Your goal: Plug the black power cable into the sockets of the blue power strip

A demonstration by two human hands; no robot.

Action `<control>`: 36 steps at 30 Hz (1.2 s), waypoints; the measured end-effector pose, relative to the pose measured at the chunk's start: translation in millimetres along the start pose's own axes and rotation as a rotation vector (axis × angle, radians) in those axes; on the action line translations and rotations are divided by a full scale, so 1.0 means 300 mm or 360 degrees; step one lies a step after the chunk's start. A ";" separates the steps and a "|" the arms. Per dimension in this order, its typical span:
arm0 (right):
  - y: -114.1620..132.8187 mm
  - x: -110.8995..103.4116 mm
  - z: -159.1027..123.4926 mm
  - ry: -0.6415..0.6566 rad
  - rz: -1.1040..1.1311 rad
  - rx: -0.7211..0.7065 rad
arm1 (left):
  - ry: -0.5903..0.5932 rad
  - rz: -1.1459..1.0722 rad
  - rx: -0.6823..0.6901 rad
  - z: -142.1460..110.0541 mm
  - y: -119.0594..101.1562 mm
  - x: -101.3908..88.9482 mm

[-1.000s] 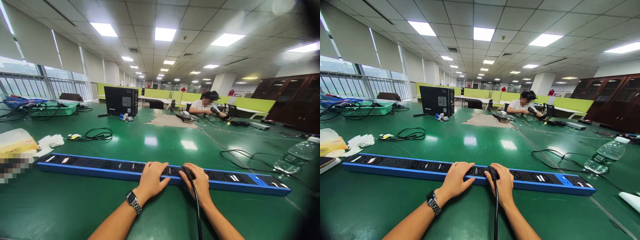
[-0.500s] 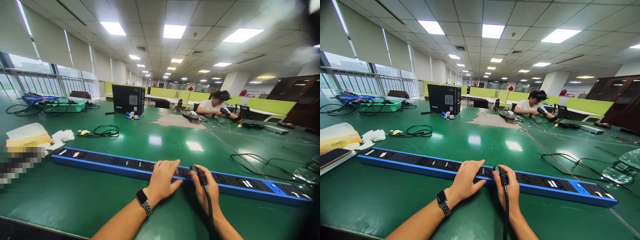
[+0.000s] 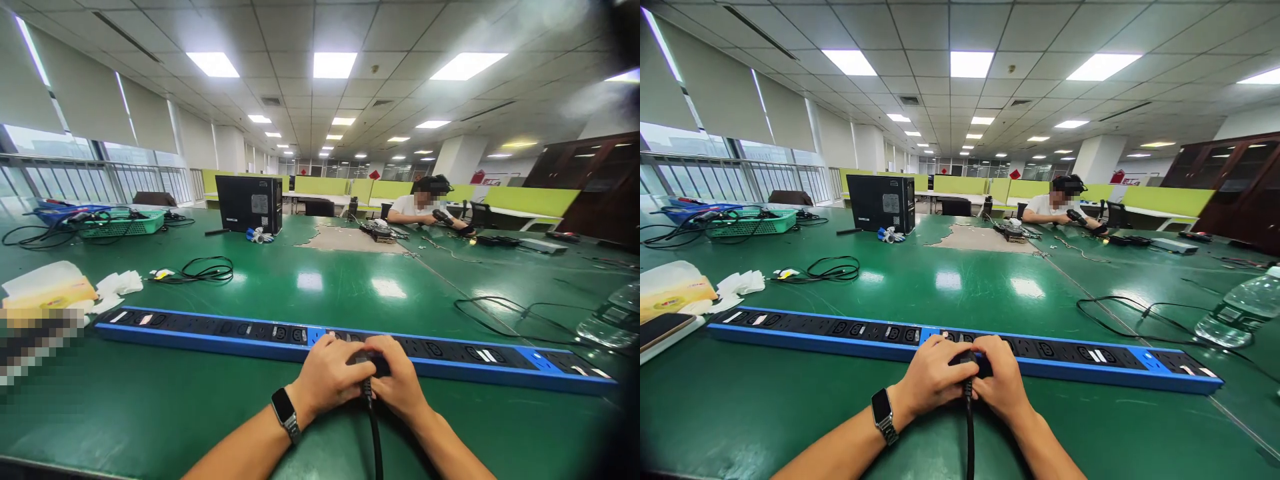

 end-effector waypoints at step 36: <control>-0.045 0.011 0.028 -0.0094 -0.0529 0.0276 | -0.0135 -0.0125 -0.0675 -0.171 0.259 -0.092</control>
Point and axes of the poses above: each hand's wrist, its own z-axis towards the middle knuckle, its own x-axis out of the palm, y = z × x, the point moved 10 cm from there along z, towards the middle knuckle, and after that the axes turned 11 degrees about x, right-handed, at the moved point
